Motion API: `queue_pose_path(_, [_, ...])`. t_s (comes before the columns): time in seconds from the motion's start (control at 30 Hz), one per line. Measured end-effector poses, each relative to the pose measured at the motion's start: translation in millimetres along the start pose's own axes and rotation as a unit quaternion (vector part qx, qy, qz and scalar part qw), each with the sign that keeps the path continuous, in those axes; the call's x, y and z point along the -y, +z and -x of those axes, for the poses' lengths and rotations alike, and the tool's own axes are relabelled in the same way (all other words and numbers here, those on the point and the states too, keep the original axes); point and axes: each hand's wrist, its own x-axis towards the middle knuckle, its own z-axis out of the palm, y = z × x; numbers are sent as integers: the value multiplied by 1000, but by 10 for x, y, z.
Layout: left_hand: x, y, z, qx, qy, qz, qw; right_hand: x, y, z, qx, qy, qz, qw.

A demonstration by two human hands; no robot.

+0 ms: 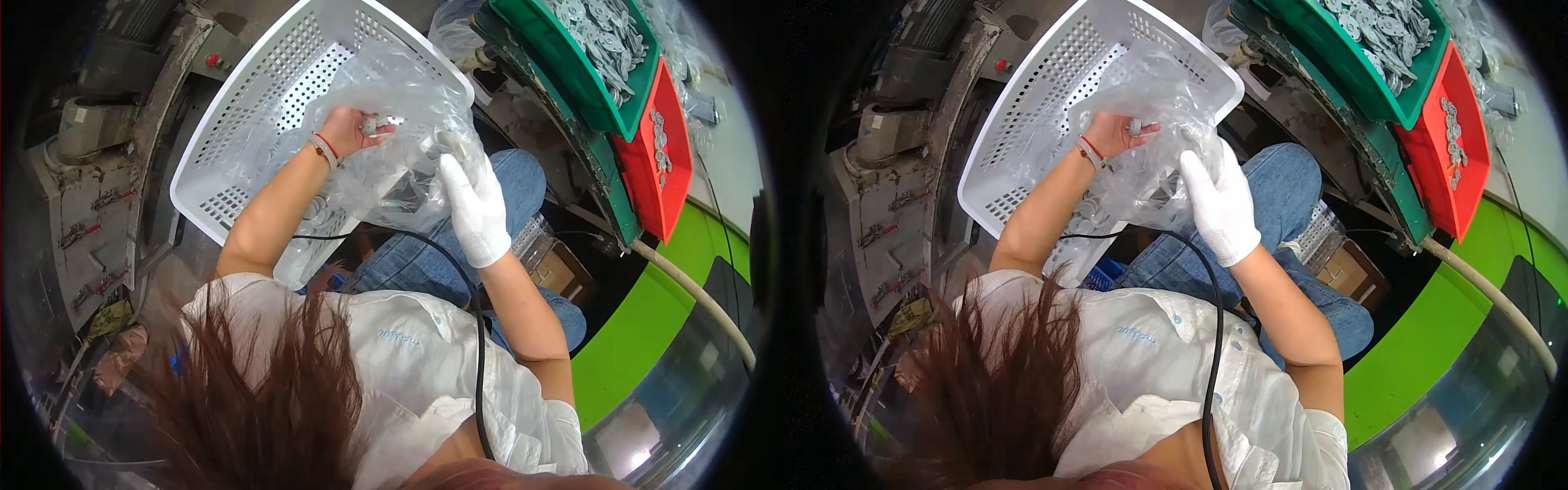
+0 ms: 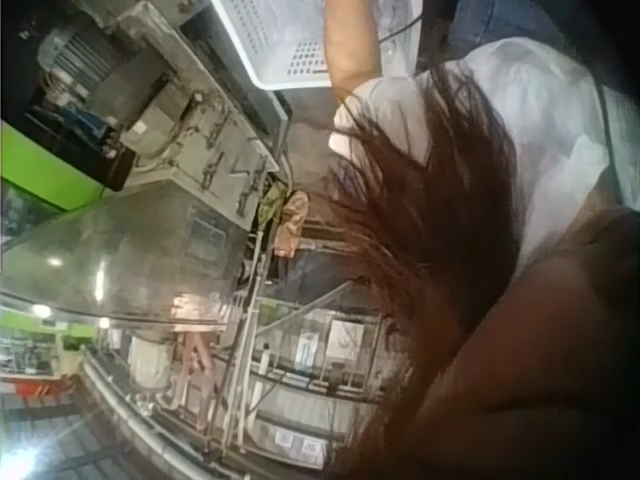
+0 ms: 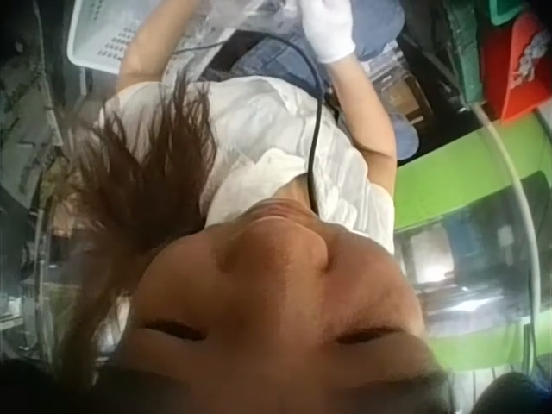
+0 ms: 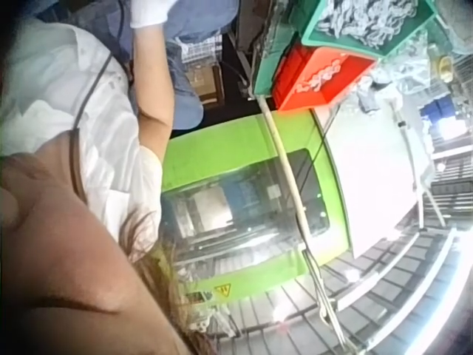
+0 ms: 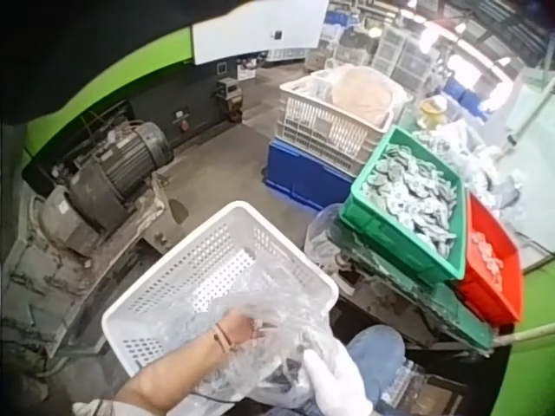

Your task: The person operates an industrial machine by hand to insert metal inserts into a mold, then sorts the finished plastic components into bins and a basket.

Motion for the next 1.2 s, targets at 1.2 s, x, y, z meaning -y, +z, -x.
queue_pose_path(1.2, [-313,208,1048,-68,165,27,984,-382,-637,-246,14,-12,24,1000])
